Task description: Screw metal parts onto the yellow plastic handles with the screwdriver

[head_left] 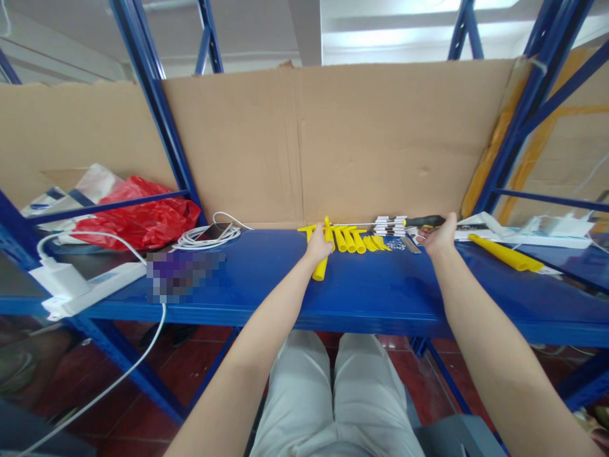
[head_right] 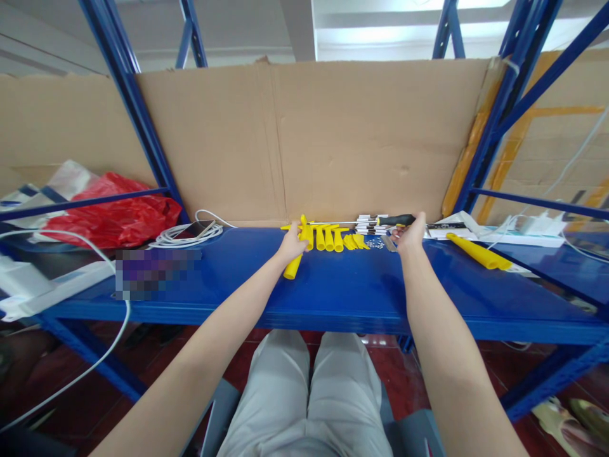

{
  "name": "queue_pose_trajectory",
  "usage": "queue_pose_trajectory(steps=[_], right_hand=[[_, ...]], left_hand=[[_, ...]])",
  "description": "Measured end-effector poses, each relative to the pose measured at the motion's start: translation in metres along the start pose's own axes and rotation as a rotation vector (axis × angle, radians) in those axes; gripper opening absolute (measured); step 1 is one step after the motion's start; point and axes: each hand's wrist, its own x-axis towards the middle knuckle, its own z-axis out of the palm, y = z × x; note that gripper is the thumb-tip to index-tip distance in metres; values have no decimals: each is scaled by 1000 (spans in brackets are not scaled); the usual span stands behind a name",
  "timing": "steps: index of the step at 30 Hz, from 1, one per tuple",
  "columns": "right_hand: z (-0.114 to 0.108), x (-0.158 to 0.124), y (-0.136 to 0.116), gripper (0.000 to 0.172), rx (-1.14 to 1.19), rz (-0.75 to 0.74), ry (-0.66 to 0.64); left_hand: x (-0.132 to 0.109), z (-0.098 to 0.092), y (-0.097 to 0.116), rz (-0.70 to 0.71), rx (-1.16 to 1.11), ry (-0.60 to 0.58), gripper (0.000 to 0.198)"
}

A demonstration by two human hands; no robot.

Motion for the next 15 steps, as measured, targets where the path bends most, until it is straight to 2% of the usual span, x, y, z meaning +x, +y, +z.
queue_pose_trajectory(steps=[7,15], right_hand=[[2,-9,-2,46,-75,-7,45],[3,-14,-6,32,-27,40,-39]], left_hand=[[1,0,-1,-5,2,4,57],[0,-1,0,4,3,5,56]])
